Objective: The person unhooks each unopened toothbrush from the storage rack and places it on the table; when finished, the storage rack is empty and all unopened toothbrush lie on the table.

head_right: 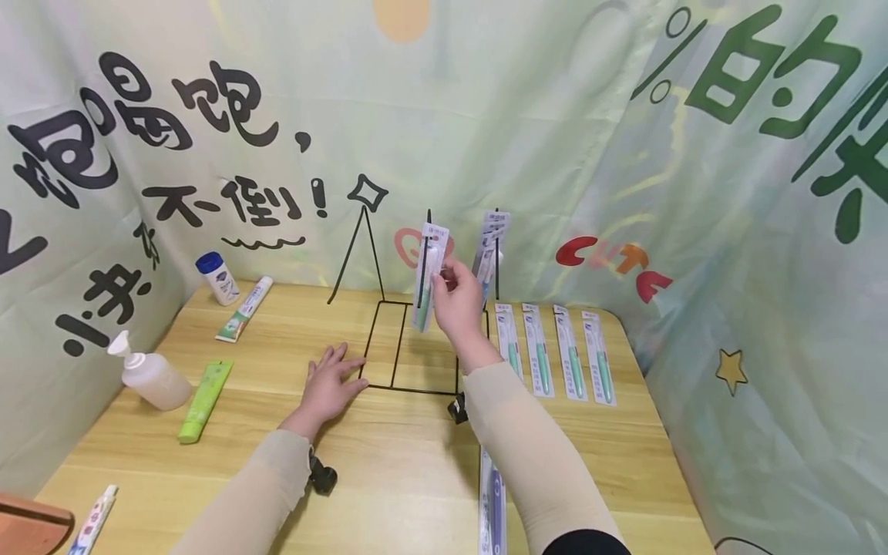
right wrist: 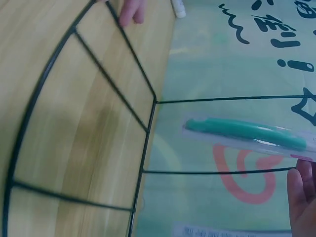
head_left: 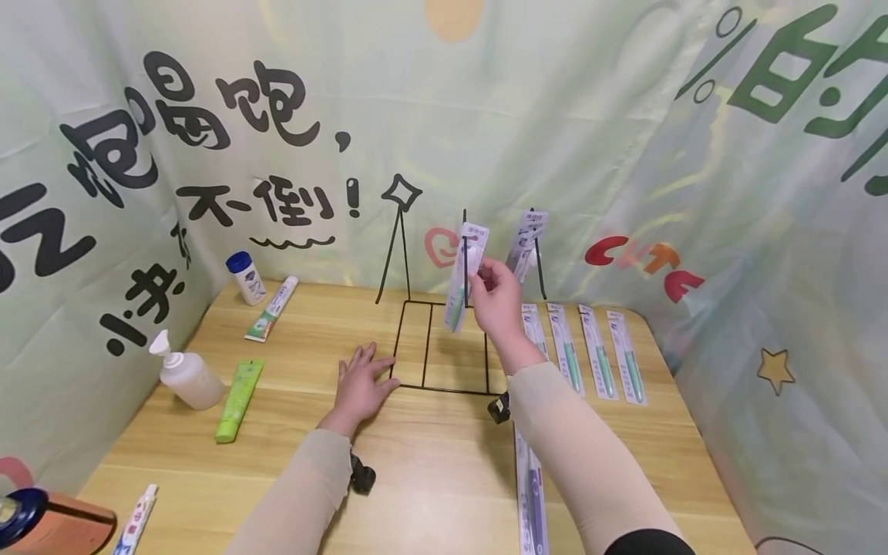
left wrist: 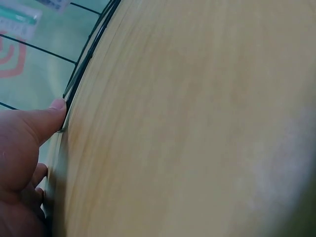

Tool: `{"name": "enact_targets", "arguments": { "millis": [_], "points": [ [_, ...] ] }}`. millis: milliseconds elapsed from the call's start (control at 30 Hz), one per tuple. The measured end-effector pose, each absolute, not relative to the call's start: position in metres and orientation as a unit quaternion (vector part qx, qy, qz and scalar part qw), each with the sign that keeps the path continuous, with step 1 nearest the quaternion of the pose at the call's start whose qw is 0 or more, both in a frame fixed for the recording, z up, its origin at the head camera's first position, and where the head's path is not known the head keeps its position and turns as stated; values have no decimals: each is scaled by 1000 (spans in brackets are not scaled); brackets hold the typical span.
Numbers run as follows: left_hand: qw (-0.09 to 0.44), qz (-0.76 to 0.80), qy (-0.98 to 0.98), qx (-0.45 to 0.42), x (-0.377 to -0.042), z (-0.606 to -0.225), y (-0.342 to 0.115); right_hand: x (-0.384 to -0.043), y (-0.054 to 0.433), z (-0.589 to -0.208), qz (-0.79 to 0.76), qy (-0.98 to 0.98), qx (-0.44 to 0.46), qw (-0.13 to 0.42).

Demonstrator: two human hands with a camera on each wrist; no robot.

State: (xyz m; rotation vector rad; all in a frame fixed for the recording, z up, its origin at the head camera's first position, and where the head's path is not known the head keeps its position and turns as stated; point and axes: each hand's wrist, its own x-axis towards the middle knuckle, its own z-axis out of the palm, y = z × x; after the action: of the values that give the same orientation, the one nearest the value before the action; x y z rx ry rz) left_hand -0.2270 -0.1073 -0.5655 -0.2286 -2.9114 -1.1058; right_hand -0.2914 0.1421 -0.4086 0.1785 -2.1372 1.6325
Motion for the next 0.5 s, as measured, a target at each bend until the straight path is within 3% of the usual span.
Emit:
{"name": "enact_targets", "arguments": {
  "millis": [233, 500],
  "points": [
    [7, -351, -933, -74, -227, -567, -105, -248, 170, -418, 546, -800, 98, 230],
    [3, -354, -933, -68, -225, -562, -105, -171, 221, -429, 540, -803, 169, 186]
  ]
}}
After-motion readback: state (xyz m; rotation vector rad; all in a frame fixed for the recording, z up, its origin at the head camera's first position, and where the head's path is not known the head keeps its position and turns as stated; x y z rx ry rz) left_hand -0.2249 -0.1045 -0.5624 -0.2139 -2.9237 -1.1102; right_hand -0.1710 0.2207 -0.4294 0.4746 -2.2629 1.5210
